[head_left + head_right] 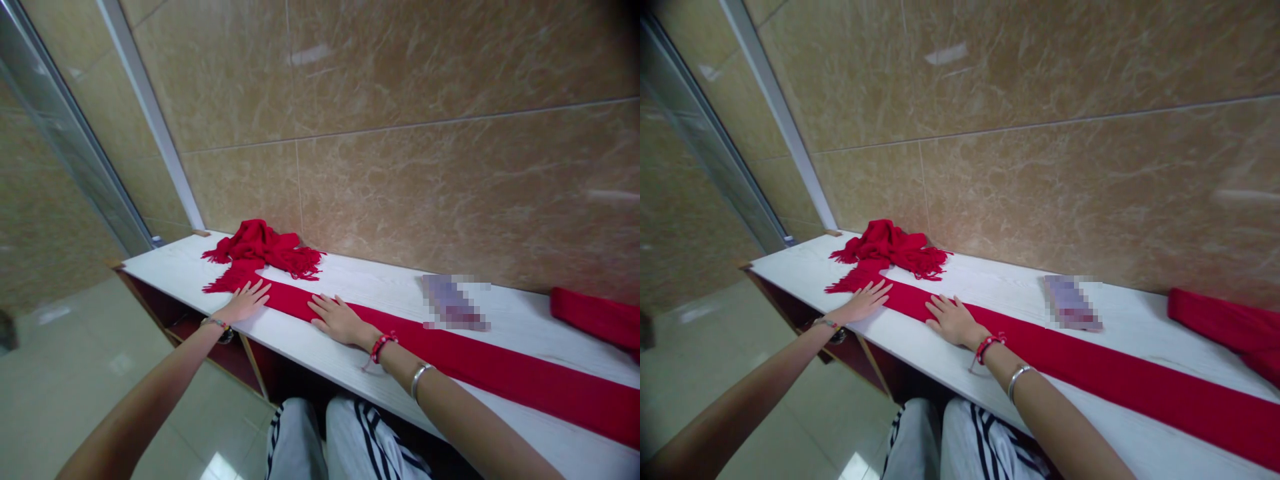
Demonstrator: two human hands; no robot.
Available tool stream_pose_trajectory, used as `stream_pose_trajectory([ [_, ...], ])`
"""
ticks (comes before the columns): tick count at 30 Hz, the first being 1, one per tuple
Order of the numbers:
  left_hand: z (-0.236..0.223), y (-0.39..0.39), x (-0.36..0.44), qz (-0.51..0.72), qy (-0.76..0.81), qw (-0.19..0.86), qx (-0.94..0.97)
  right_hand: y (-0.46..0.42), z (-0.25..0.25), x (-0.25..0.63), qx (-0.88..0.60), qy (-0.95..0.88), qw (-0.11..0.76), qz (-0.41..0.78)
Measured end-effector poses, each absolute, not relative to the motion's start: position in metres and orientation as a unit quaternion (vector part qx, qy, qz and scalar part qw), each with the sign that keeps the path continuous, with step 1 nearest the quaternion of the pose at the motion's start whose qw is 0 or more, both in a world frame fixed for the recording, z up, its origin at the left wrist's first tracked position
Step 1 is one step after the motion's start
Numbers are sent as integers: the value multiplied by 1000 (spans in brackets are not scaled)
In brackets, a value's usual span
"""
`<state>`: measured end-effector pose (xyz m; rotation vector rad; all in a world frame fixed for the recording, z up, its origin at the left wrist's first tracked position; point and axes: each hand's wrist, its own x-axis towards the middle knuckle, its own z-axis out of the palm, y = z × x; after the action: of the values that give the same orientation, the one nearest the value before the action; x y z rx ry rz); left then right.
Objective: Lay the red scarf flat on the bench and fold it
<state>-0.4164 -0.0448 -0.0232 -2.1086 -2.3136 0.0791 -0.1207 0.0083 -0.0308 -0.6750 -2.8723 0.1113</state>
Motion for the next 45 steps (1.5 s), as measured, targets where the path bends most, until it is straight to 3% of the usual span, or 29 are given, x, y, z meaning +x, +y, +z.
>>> stream_pose_trajectory([
  [8, -9, -56, -478, 10, -843, 39, -536, 7, -25, -116, -228, -970, 64, 59],
  [13, -8, -43, -418, -30, -768, 160, -619, 6, -11, -149, -235, -965, 96, 61],
  [18, -26, -27, -365, -9, -627, 100, -772, 5, -22, -164, -270, -954, 110, 65],
  [23, -42, -22, -381, -11, -624, 91, -776, 3, -32, -83, -310, -945, 100, 30],
  [28, -28, -19, -370, 13, -637, 88, -766, -8, -32, 23, -422, -901, 90, -40],
  [32, -7, -20, -297, -23, -564, 134, -815, -11, -25, 13, -423, -898, 113, -35],
  [38, -21, -18, -218, -30, -494, 52, -867, -12, -27, -10, -383, -918, 107, -3],
  [45, -36, -6, -239, 6, -505, 40, -862, -28, -53, 173, -441, -884, 74, -137],
])
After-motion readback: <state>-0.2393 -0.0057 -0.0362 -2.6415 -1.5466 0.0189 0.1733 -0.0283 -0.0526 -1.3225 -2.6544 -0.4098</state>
